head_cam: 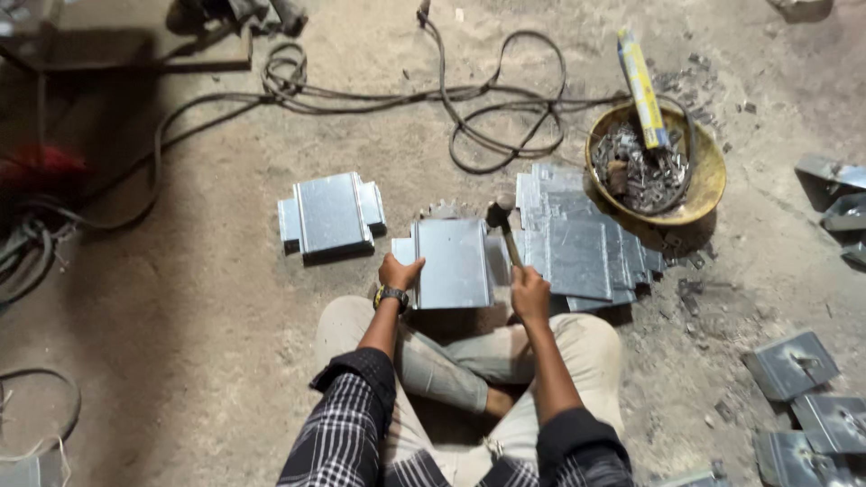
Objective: The person sits on the floor and uses a hammer to strike a rectangular metal piece resting on a gear-shaped anvil. They repeatedly hit the metal piece, occasionally repositioning it, and then place the finished piece onto a stack of similar metal items.
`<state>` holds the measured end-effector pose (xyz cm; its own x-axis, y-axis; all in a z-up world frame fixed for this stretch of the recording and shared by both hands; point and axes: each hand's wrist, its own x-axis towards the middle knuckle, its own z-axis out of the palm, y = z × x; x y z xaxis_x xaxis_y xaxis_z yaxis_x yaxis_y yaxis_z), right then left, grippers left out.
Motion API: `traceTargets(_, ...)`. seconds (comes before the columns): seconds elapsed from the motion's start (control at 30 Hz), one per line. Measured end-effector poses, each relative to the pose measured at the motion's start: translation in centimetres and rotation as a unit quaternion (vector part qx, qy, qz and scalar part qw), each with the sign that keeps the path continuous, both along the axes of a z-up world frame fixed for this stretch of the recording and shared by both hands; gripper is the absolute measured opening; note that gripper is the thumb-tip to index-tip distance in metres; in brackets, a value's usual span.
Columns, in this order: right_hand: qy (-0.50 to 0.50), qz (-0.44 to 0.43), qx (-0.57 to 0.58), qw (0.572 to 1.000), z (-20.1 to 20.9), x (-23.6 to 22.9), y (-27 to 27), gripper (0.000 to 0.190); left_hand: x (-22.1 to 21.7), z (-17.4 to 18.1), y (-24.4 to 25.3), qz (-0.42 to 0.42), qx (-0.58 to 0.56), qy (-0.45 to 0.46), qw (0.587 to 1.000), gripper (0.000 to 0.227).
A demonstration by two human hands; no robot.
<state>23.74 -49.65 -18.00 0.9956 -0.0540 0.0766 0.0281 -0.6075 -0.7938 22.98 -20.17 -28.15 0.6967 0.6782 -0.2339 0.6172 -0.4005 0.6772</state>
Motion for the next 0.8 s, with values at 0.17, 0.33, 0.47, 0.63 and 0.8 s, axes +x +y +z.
traceTargets(0.17, -0.124, 0.025, 0.164, 0.978, 8.7, -0.5, -0.6, 0.022, 0.2, 0.2, 0.1, -0.007, -0.022, -0.01, 1.0, 0.073)
traceTargets(0.33, -0.278, 0.087, 0.233, 0.928, 7.6, 1.3, 0.9, 0.021, -0.7, -0.1, -0.4, -0.001, -0.015, -0.032, 0.999, 0.07)
traceTargets(0.47, -0.111, 0.077, 0.072, 0.988, -0.5, 0.8, 1.6, 0.023, -1.2, -0.3, -0.7, 0.007, -0.002, -0.027, 1.0, 0.073)
traceTargets(0.63, -0.037, 0.05, 0.033, 0.998, 0.1, 2.0, 0.9, 0.035, 0.2, 0.2, 0.1, -0.001, -0.005, -0.021, 1.0, 0.074)
traceTargets(0.8, -0.153, 0.078, 0.184, 0.968, 8.3, 0.2, 0.2, 0.032, 0.3, -0.5, 0.3, -0.014, 0.024, -0.052, 0.998, 0.078)
